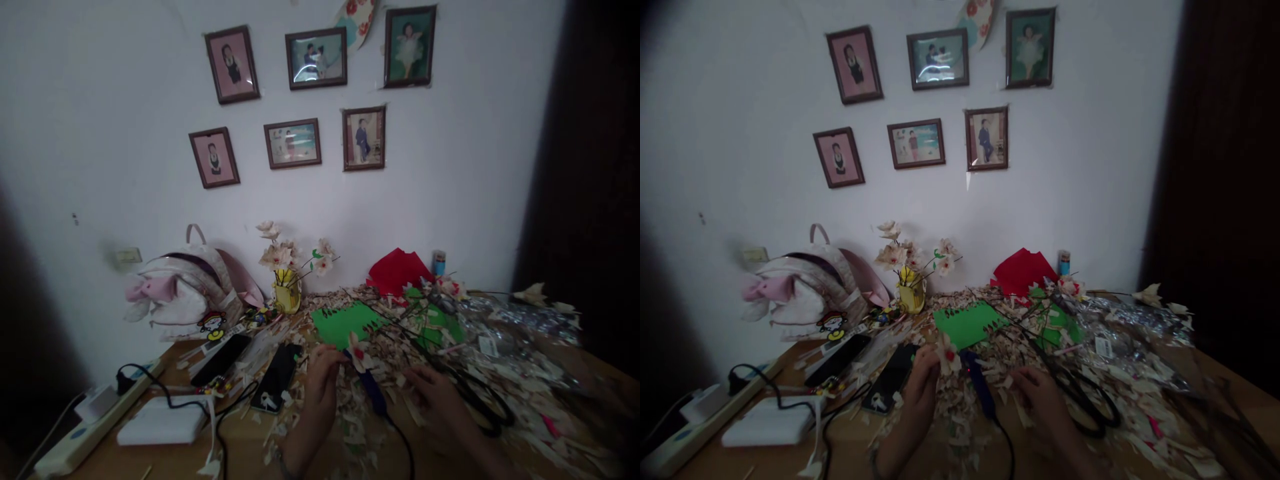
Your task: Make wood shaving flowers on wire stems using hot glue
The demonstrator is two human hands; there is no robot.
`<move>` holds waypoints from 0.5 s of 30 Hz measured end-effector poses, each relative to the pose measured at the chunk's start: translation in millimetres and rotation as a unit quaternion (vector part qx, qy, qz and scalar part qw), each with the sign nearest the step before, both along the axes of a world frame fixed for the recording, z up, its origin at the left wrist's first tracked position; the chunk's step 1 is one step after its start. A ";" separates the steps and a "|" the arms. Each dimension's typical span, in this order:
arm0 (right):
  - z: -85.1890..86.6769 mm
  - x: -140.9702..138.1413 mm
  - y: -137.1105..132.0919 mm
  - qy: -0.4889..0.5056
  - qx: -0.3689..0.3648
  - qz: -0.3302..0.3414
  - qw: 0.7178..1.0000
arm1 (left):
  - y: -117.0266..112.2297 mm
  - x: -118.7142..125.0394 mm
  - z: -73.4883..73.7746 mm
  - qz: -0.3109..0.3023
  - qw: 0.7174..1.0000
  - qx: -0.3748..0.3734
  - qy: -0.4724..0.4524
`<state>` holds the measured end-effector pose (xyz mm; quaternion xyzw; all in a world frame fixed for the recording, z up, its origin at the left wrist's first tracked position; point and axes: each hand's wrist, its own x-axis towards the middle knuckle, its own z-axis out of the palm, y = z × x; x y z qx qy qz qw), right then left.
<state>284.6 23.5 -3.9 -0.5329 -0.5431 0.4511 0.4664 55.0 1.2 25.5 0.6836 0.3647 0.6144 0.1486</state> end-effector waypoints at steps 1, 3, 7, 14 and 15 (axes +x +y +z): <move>1.8 -0.2 -0.9 0.010 -0.001 -0.006 1.000 | -0.4 1.0 0.3 -0.004 1.000 -0.006 -0.001; 5.1 -2.0 -3.3 0.028 -0.001 -0.018 0.999 | -1.9 3.1 0.4 -0.006 1.000 -0.025 0.000; 16.1 -14.3 -10.8 0.066 0.013 -0.029 0.997 | -7.5 6.4 -0.2 0.031 0.998 -0.055 0.020; 45.1 -58.8 -25.6 0.088 0.093 0.019 0.992 | -12.6 11.2 -0.9 -0.012 0.995 -0.103 0.014; 45.5 -64.2 -26.7 0.084 0.101 0.020 0.991 | -12.6 11.5 -1.0 -0.017 0.994 -0.109 0.012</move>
